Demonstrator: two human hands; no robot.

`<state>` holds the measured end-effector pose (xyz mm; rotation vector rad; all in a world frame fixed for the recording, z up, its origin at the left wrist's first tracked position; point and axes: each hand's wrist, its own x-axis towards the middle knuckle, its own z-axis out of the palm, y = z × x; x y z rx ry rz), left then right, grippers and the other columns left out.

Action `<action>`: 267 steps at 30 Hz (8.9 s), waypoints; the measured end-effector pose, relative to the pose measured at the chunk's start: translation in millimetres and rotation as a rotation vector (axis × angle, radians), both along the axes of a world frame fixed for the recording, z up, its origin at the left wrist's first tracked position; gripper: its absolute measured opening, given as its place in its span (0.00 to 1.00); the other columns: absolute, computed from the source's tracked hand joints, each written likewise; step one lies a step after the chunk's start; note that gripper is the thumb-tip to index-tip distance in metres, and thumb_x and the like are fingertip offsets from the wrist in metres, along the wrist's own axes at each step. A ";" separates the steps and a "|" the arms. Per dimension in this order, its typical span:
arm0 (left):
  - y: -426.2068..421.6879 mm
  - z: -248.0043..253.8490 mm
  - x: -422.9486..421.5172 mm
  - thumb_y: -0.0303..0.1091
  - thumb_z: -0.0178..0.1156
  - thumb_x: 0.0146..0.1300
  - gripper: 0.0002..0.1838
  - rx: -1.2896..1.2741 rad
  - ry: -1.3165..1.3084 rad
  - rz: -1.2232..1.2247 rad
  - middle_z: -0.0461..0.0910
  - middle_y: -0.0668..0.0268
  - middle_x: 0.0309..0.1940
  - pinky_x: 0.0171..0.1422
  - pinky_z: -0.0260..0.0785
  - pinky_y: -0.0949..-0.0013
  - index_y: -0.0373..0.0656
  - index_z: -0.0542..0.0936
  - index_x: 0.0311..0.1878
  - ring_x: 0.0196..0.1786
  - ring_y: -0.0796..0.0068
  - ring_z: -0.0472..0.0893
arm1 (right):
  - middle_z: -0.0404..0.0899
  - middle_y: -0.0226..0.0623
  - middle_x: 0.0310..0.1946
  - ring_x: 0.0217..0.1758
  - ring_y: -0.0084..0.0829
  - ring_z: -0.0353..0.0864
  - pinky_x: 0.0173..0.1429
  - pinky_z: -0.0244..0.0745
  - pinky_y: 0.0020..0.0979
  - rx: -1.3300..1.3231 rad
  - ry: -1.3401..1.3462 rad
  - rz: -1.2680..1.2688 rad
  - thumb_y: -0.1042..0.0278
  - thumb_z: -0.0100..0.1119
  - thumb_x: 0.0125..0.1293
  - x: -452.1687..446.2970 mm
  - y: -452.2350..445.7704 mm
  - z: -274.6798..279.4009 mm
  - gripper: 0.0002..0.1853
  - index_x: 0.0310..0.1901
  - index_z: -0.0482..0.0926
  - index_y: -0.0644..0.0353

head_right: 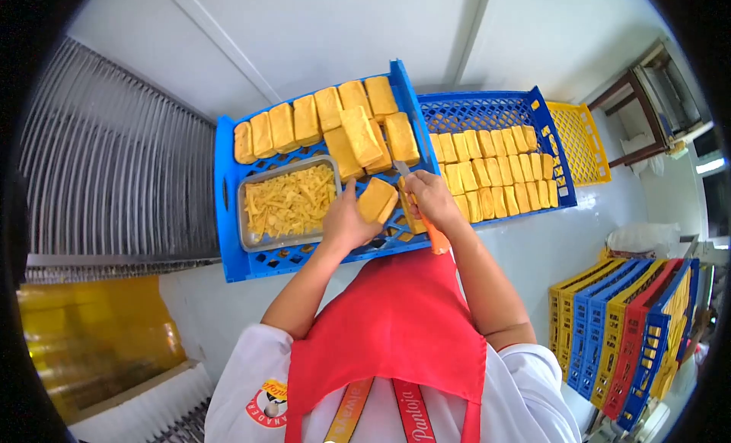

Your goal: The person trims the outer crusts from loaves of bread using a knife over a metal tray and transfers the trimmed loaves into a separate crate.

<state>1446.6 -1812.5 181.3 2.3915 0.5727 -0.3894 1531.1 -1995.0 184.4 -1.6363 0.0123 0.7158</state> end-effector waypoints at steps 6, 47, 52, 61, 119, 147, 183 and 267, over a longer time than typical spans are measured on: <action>62.2 10.7 -52.4 0.36 0.71 0.35 0.38 0.446 -0.597 -0.063 0.77 0.59 0.48 0.57 0.69 0.54 0.45 0.79 0.59 0.51 0.53 0.75 | 0.83 0.56 0.32 0.40 0.60 0.82 0.47 0.76 0.54 -0.530 -0.722 0.332 0.47 0.50 0.72 -28.5 59.1 10.7 0.23 0.34 0.81 0.61; 124.4 -1.3 -101.4 0.17 0.63 0.46 0.26 0.227 -0.811 0.177 0.73 0.49 0.47 0.59 0.68 0.53 0.37 0.70 0.52 0.53 0.42 0.74 | 0.82 0.56 0.27 0.39 0.53 0.84 0.46 0.76 0.48 -0.285 -0.291 0.813 0.36 0.50 0.71 -44.8 157.2 27.0 0.33 0.31 0.81 0.64; 161.7 -28.7 -100.9 0.25 0.64 0.48 0.34 -0.570 -0.558 0.665 0.76 0.53 0.53 0.56 0.76 0.53 0.37 0.68 0.62 0.54 0.50 0.80 | 0.83 0.60 0.33 0.41 0.56 0.83 0.49 0.77 0.48 -0.424 -0.504 0.631 0.38 0.50 0.71 -37.5 153.4 23.8 0.32 0.34 0.81 0.67; 146.3 -15.2 -93.7 0.50 0.56 0.66 0.25 -1.518 -0.472 0.920 0.84 0.62 0.47 0.46 0.83 0.63 0.41 0.76 0.59 0.47 0.65 0.86 | 0.81 0.49 0.27 0.32 0.55 0.80 0.36 0.74 0.51 -0.274 -1.082 0.676 0.51 0.51 0.74 -59.0 150.4 14.5 0.21 0.31 0.77 0.60; -263.4 -3.7 101.7 0.26 0.72 0.52 0.50 -0.946 -0.382 0.064 0.72 0.59 0.54 0.59 0.73 0.66 0.34 0.52 0.74 0.55 0.69 0.78 | 0.83 0.46 0.45 0.50 0.42 0.83 0.56 0.76 0.40 -0.657 -0.280 -0.080 0.48 0.71 0.52 179.8 -355.2 -142.3 0.41 0.68 0.72 0.55; -221.8 -367.7 408.8 0.38 0.73 0.55 0.32 0.308 -0.380 0.116 0.72 0.47 0.52 0.63 0.67 0.54 0.36 0.68 0.58 0.58 0.45 0.73 | 0.65 0.57 0.69 0.67 0.57 0.71 0.65 0.72 0.46 -0.866 -0.515 -0.001 0.58 0.65 0.63 375.8 -585.8 -463.0 0.37 0.72 0.63 0.56; -150.8 -27.3 112.2 0.56 0.61 0.65 0.48 0.144 -0.388 -0.150 0.46 0.33 0.75 0.77 0.46 0.36 0.36 0.53 0.77 0.76 0.30 0.52 | 0.78 0.38 0.27 0.17 0.30 0.72 0.20 0.71 0.34 -0.151 0.460 -0.217 0.75 0.62 0.59 141.8 -224.0 -219.0 0.22 0.57 0.75 0.64; 143.7 4.1 -84.7 0.37 0.83 0.29 0.39 0.392 -0.960 0.183 0.74 0.46 0.50 0.59 0.66 0.47 0.38 0.68 0.43 0.55 0.43 0.74 | 0.80 0.61 0.30 0.36 0.61 0.80 0.38 0.73 0.53 -0.332 -0.576 0.460 0.51 0.48 0.75 -77.1 174.0 42.6 0.23 0.33 0.79 0.65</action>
